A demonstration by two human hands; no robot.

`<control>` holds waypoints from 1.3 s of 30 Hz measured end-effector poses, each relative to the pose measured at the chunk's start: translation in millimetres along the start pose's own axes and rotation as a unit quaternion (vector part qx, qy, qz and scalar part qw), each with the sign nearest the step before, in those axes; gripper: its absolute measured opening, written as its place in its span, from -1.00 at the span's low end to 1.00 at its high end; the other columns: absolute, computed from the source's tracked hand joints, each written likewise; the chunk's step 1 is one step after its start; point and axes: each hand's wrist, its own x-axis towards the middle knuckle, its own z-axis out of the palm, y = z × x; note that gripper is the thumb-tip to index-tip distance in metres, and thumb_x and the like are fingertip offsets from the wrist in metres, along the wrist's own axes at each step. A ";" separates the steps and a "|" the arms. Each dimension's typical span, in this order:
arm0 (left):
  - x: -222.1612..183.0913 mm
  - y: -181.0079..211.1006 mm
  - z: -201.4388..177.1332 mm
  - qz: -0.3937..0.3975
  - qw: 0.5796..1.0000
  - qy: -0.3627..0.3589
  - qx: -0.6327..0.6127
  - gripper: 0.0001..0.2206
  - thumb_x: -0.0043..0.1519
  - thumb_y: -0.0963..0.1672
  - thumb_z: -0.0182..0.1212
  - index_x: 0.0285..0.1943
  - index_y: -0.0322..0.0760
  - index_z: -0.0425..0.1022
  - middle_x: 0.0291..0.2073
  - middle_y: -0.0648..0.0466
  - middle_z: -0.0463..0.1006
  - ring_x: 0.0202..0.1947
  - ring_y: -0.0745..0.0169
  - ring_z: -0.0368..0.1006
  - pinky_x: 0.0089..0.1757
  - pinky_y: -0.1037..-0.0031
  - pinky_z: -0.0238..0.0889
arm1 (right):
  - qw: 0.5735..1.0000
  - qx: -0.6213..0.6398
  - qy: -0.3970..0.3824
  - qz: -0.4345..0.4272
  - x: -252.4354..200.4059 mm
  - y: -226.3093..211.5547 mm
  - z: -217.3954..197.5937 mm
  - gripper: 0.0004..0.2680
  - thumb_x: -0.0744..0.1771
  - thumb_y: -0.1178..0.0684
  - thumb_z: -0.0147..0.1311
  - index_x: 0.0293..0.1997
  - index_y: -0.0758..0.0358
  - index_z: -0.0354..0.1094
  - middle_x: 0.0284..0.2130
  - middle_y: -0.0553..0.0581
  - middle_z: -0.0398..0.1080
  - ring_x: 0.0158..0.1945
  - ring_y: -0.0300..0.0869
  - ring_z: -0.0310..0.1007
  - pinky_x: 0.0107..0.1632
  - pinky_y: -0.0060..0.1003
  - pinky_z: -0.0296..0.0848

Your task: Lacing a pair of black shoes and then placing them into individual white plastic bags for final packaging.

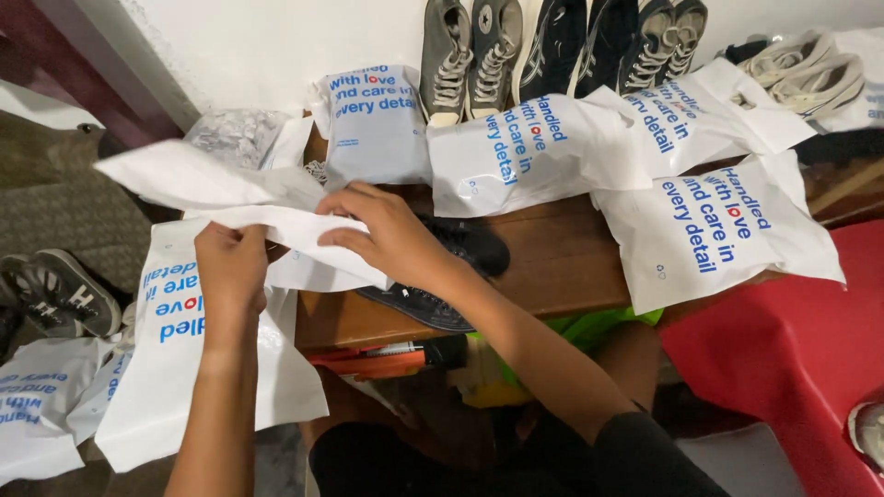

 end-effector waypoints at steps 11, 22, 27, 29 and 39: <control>-35.0 163.1 30.3 0.283 0.873 -0.060 0.393 -0.94 0.20 -0.26 0.32 -0.19 -0.42 0.61 -0.62 -0.15 0.54 -0.50 -0.38 0.52 -0.41 0.04 0.41 | 0.986 0.141 0.041 0.077 20.7 -12.2 -18.8 -0.72 0.36 -0.04 0.12 0.10 0.30 0.29 -0.14 0.28 0.48 -0.08 -0.01 0.55 -0.05 -0.12 0.55; -52.0 159.9 58.9 0.247 0.915 -0.159 0.276 -0.73 0.21 -0.29 0.28 0.09 -0.61 0.51 -0.34 -0.38 0.55 -0.41 -0.29 0.59 -0.36 0.09 0.48 | 0.959 0.218 0.102 0.147 -2.6 5.8 -47.8 -0.81 0.31 0.11 0.30 -0.09 0.43 0.47 -0.35 0.15 0.55 -0.31 -0.30 0.50 -0.23 -0.33 0.60; -66.5 117.3 92.4 0.060 0.973 -0.201 0.099 -0.69 0.39 -0.01 -0.07 0.12 -0.21 0.49 -0.31 -0.18 0.59 -0.34 -0.07 0.56 -0.23 0.09 0.45 | 0.959 0.204 0.085 0.176 -26.0 35.7 -51.4 -0.82 0.29 0.16 0.35 -0.08 0.33 0.51 -0.29 0.15 0.58 -0.26 -0.26 0.50 -0.16 -0.31 0.58; -69.5 97.1 103.9 0.040 0.978 -0.198 0.056 -0.75 0.34 -0.09 0.07 0.10 -0.31 0.50 -0.34 -0.14 0.58 -0.34 0.00 0.55 -0.24 0.20 0.46 | 0.958 0.203 0.070 0.188 -37.2 29.0 -56.4 -0.81 0.28 0.13 0.36 -0.06 0.30 0.52 -0.27 0.14 0.58 -0.24 -0.25 0.51 -0.13 -0.29 0.58; -115.2 70.4 111.8 -0.153 0.969 -0.189 -0.039 -0.62 0.35 -0.15 0.03 0.32 -0.48 0.34 -0.36 -0.06 0.50 -0.47 0.30 0.37 -0.35 0.52 0.32 | 0.914 0.208 0.126 0.325 -123.0 123.1 -48.5 -0.85 0.35 0.12 0.16 -0.06 0.37 0.36 -0.33 0.18 0.47 -0.24 -0.19 0.46 -0.22 -0.36 0.52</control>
